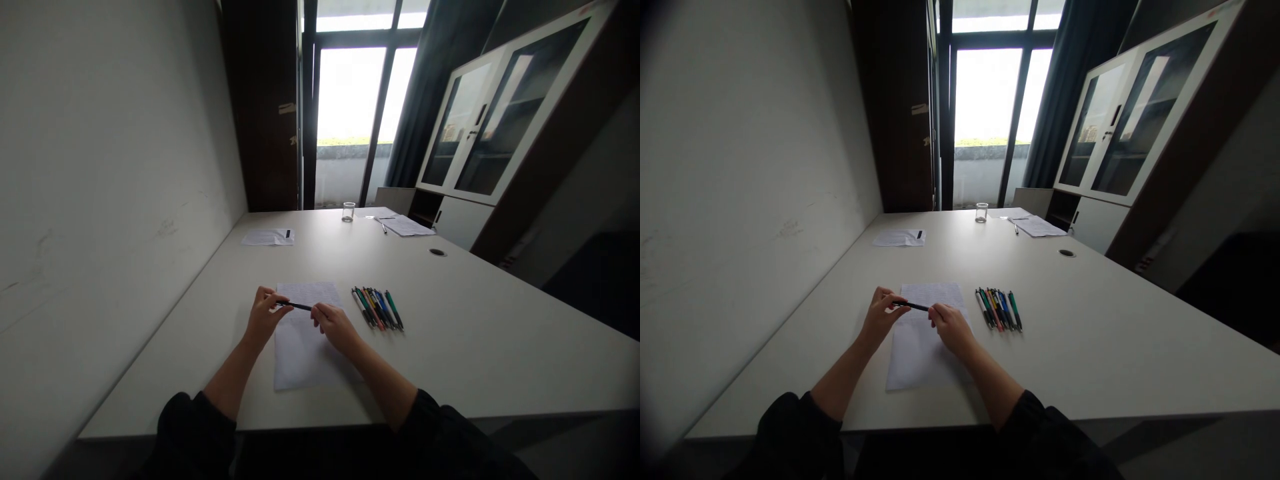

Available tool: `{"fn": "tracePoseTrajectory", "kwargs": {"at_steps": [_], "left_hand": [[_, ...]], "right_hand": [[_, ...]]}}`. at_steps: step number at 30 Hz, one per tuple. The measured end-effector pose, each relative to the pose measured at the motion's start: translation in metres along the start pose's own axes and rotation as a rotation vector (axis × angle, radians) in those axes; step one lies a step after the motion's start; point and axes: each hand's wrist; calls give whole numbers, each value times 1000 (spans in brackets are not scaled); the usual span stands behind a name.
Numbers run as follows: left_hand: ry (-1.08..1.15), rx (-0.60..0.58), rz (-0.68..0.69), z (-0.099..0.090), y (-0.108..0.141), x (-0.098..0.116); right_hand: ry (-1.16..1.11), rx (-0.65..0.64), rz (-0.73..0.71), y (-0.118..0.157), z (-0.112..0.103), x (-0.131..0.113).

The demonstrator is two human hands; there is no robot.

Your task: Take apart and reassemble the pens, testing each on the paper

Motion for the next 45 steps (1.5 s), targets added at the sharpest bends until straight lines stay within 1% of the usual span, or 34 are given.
{"fn": "tracePoseTrajectory", "kwargs": {"at_steps": [2, 5, 7, 9, 15, 17, 21, 25, 30, 33, 38, 45], "left_hand": [[-146, -7, 114, -4, -1, 1], [-294, -116, 278, -7, 0, 4], [-335, -188, 342, -7, 1, 6], [-348, -228, 362, -5, 3, 6], [-343, -280, 361, -2, 8, 8], [-366, -289, 362, -3, 8, 9], [-361, -346, 350, -5, 8, 13], [-261, -387, 290, -7, 9, 13], [-72, -472, 193, -7, 9, 10], [-31, -475, 173, -7, 8, 8], [-83, -456, 191, -8, 8, 2], [-127, -455, 234, -6, 11, 0]], "right_hand": [[-8, 4, 9, 0, 0, -1], [4, -2, 15, 0, -1, -2], [24, -11, 21, -1, -2, -2], [42, -18, 24, -1, -3, -1], [107, -35, -14, -1, -1, 6], [143, -39, -39, -1, -1, 7], [235, -51, -97, -1, -2, 6], [307, -74, -117, 0, -4, 3], [428, -116, -191, 1, -5, -2], [405, -132, -211, 0, -5, -1], [278, -104, -212, -2, -3, 3], [264, -82, -174, -2, -1, 8]]}}
Point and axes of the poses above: each hand's wrist, its own y-axis away from the middle knuckle, its own z-axis out of the palm, x = y × z, and after that the axes turned 15 degrees about -y, right-handed
